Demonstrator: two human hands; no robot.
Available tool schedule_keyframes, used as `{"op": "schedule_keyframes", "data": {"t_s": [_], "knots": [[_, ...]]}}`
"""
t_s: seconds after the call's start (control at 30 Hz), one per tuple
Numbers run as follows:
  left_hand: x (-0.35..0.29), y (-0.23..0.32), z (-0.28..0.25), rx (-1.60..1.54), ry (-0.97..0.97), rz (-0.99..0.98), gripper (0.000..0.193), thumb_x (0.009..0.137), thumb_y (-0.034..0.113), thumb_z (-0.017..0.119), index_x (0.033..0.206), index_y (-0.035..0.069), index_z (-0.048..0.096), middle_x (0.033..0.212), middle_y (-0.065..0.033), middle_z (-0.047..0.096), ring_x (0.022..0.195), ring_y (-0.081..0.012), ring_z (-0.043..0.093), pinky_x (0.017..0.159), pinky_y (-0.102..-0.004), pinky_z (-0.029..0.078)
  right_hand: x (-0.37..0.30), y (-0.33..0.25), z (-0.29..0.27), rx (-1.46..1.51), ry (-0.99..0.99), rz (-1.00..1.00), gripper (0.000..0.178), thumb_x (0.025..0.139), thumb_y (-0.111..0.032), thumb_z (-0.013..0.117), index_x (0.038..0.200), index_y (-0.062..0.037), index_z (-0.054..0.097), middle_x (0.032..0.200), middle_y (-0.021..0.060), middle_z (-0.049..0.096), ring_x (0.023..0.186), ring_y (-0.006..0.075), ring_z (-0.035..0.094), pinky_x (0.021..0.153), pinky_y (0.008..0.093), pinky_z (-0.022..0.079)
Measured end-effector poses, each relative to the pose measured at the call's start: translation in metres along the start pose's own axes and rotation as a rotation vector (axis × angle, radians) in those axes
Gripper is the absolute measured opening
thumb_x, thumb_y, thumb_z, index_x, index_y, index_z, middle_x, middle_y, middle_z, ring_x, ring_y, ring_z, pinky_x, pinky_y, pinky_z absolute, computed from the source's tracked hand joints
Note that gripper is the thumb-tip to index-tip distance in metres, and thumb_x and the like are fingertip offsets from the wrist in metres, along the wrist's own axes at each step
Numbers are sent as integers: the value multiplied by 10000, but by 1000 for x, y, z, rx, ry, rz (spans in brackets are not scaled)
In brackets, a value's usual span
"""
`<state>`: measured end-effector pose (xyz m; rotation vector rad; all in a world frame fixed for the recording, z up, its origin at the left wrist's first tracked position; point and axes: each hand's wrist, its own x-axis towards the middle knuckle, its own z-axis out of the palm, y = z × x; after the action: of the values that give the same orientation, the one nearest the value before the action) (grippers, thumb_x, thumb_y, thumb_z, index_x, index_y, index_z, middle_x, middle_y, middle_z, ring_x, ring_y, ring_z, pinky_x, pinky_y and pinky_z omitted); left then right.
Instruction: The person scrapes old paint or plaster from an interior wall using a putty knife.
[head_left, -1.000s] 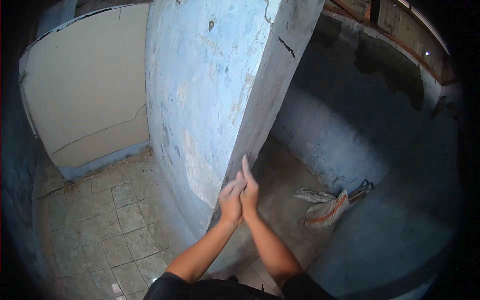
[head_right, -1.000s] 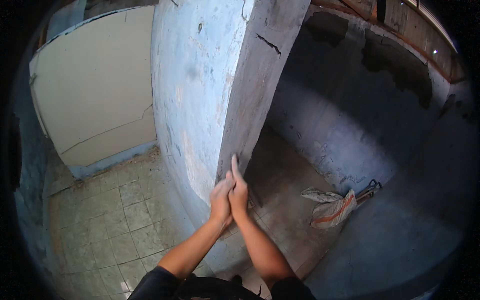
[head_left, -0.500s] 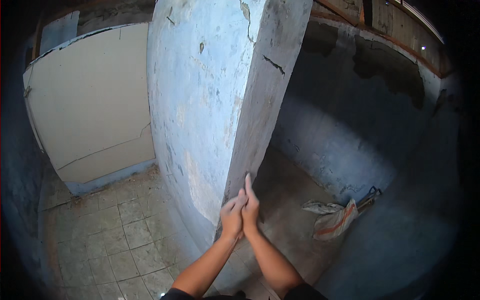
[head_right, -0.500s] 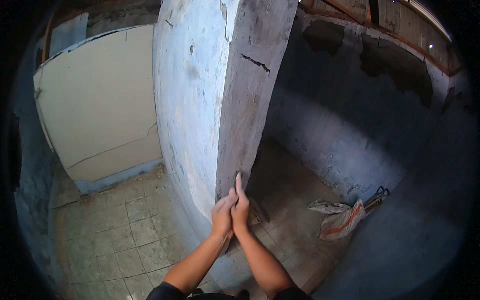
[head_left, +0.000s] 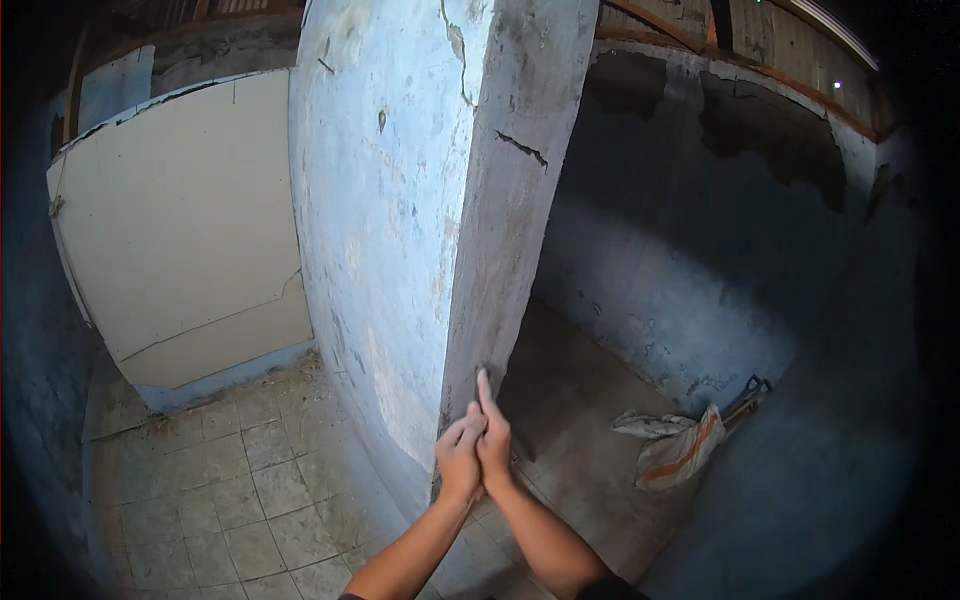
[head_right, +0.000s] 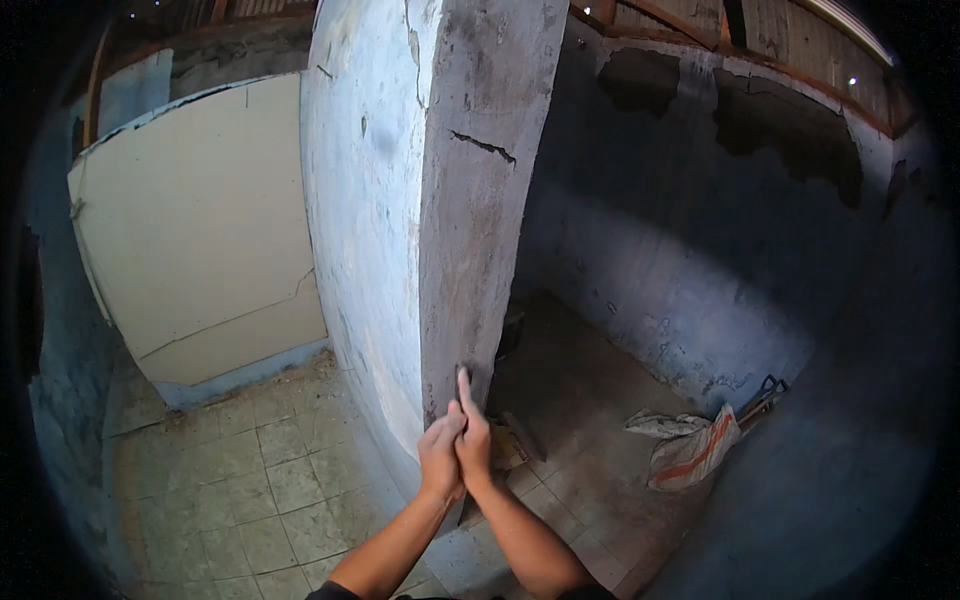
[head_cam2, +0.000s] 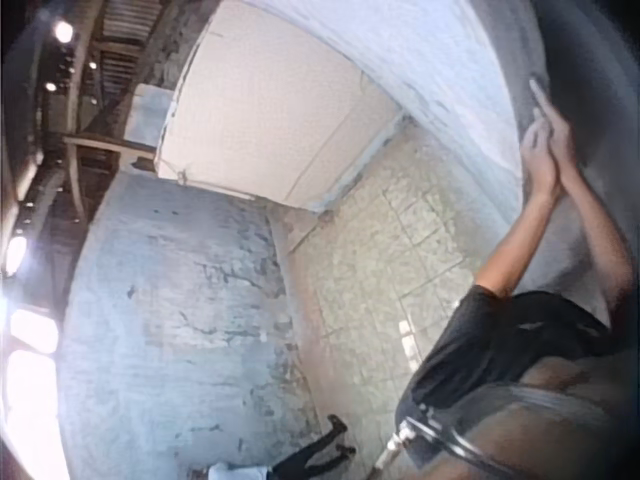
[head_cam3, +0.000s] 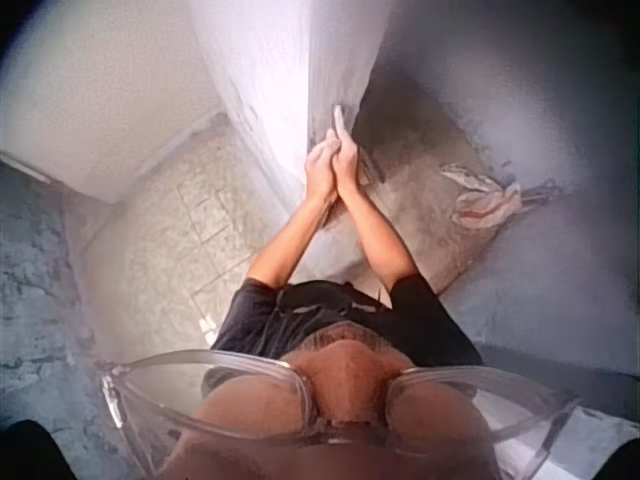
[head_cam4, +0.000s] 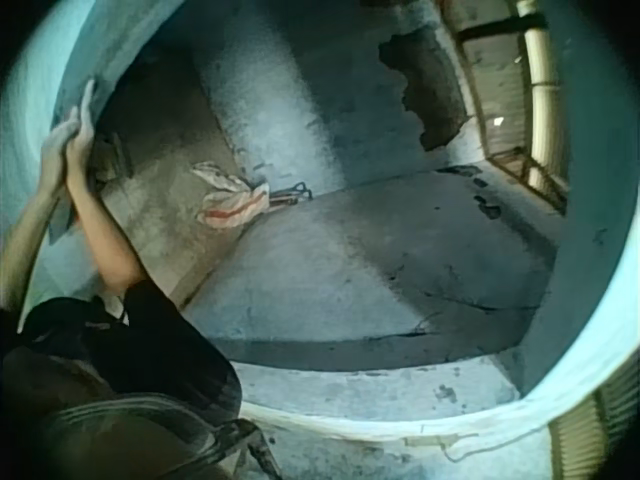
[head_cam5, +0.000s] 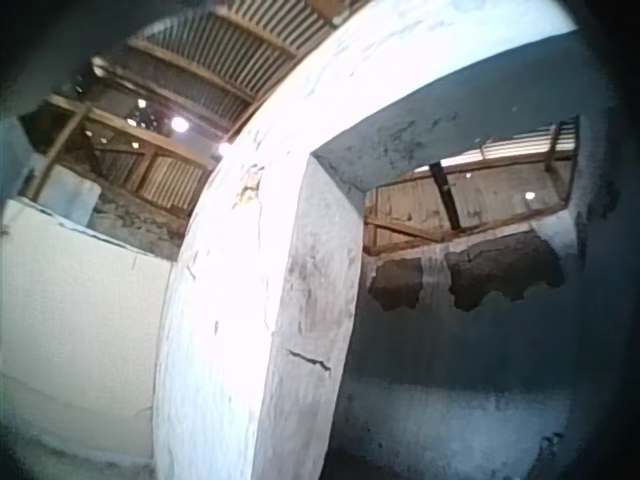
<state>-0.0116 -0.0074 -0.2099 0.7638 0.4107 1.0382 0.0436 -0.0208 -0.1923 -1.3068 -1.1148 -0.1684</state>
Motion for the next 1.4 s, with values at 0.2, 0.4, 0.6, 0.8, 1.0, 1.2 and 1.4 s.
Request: {"op": "schedule_keyframes", "data": {"t_s": [0.2, 0.4, 0.6, 0.8, 1.0, 1.2, 1.4], "knots": [[36, 106, 113, -103, -298, 53, 231, 1006, 248, 626, 1042, 22, 658, 952, -19, 614, 864, -97, 561, 755, -249, 462, 144, -92, -29, 17, 28, 6, 478, 1023, -93, 483, 1486, 26, 458, 1447, 236, 557, 1309, 255, 575, 1068, 310, 422], [13, 56, 58, 135, -256, 223, 378, 982, 246, 669, 1236, -26, 605, 1115, -67, 630, 994, -131, 583, 890, -269, 467, 79, -45, -14, -93, 11, -120, 499, 1004, -116, 459, 1500, -57, 481, 1411, 244, 582, 1308, 304, 582, 1049, 331, 448], [32, 95, 108, 145, -319, 325, 312, 1009, 248, 644, 1180, -13, 644, 1063, -41, 627, 980, -110, 566, 868, -255, 460, 147, -59, -24, -118, 96, -302, 529, 994, -102, 483, 1520, -59, 452, 1102, 171, 711, 842, 149, 606, 785, 292, 494], [44, 131, 144, 148, -453, 381, 370, 1014, 306, 636, 1204, -11, 615, 1078, -63, 628, 992, -126, 564, 874, -270, 458, 185, -110, -44, -78, 11, -164, 522, 987, -68, 493, 1506, -18, 455, 1266, 176, 681, 947, 145, 614, 873, 283, 487], [4, 75, 78, 162, -259, 250, 361, 1011, 271, 636, 1209, -29, 600, 1115, -86, 627, 1036, -143, 583, 918, -284, 467, 91, -72, -31, -100, -78, 11, 532, 990, -63, 503, 1518, -34, 445, 1390, 193, 615, 1258, 193, 589, 1067, 293, 415], [44, 156, 148, 109, -488, 316, 355, 1012, 277, 634, 1201, -22, 600, 1074, -60, 630, 954, -122, 582, 843, -260, 471, 187, -122, -33, -42, 68, -29, 534, 1004, -138, 529, 1526, -66, 448, 904, -8, 585, 806, 118, 500, 817, 254, 468], [-5, 97, 67, 195, -318, 385, 362, 1008, 274, 633, 1193, -37, 606, 1088, -102, 641, 1028, -168, 604, 920, -305, 474, 89, -68, -9, -282, 58, -297, 507, 999, -88, 524, 1503, -62, 478, 1254, 96, 692, 1082, 146, 626, 962, 264, 457]]}}
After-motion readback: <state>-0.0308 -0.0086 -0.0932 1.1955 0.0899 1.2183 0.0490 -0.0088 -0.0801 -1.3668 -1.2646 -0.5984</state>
